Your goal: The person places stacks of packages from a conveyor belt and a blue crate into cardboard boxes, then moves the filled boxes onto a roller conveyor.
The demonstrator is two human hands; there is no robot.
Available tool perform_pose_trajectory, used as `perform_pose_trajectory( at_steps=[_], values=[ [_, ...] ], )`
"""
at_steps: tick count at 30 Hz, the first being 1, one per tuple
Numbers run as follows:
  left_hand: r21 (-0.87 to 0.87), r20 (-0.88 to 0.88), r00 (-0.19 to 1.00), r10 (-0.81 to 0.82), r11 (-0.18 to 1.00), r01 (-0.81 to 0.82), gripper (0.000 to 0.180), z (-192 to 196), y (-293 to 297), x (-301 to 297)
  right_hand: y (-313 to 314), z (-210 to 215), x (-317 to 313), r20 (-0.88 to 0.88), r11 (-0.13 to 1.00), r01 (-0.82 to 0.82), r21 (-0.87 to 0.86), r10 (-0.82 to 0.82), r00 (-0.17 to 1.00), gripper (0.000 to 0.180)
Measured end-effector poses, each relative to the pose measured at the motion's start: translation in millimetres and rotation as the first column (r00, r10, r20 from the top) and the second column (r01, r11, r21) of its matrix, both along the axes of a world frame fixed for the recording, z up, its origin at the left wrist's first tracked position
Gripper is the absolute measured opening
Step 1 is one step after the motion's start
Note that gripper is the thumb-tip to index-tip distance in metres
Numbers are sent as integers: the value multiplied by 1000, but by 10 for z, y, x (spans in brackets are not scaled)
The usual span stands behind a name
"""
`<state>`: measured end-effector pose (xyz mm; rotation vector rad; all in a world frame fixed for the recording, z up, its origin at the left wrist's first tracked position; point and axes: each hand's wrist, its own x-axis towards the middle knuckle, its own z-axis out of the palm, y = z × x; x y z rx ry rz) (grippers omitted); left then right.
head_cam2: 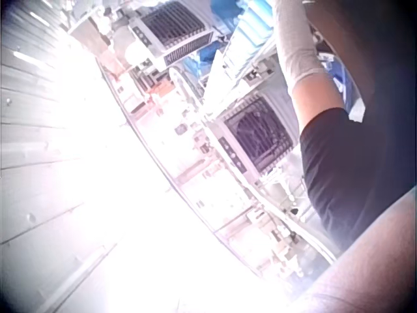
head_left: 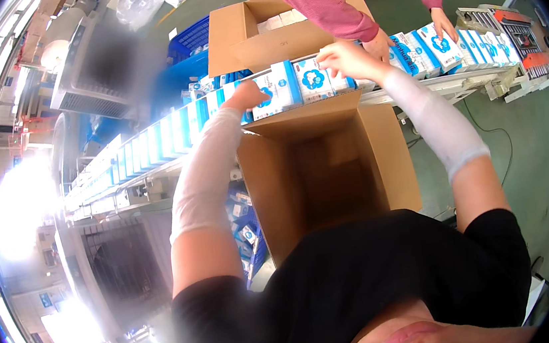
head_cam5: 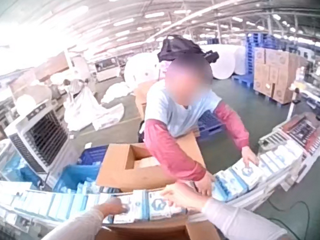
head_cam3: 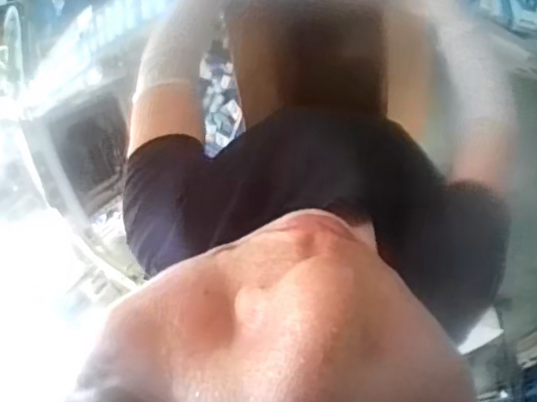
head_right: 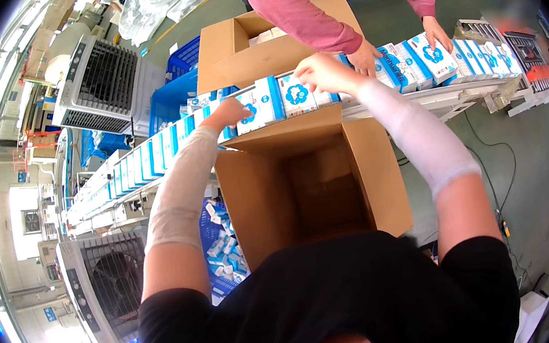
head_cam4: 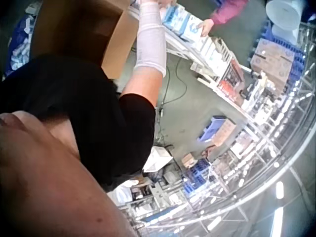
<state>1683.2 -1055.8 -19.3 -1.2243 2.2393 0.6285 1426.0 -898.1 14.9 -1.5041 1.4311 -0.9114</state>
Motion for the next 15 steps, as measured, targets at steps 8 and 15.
perform_pose_trajectory(
  at_steps=[8,15],
  values=[
    [193,-249,963,104,980,-56,59,-9,-39,-95,-520,-330,488,-729,915,53,401,283,623,90],
    [-266,-521,848,101,924,-273,66,129,321,223,-205,-364,-50,-183,905,177,387,-112,977,42]
  ],
)
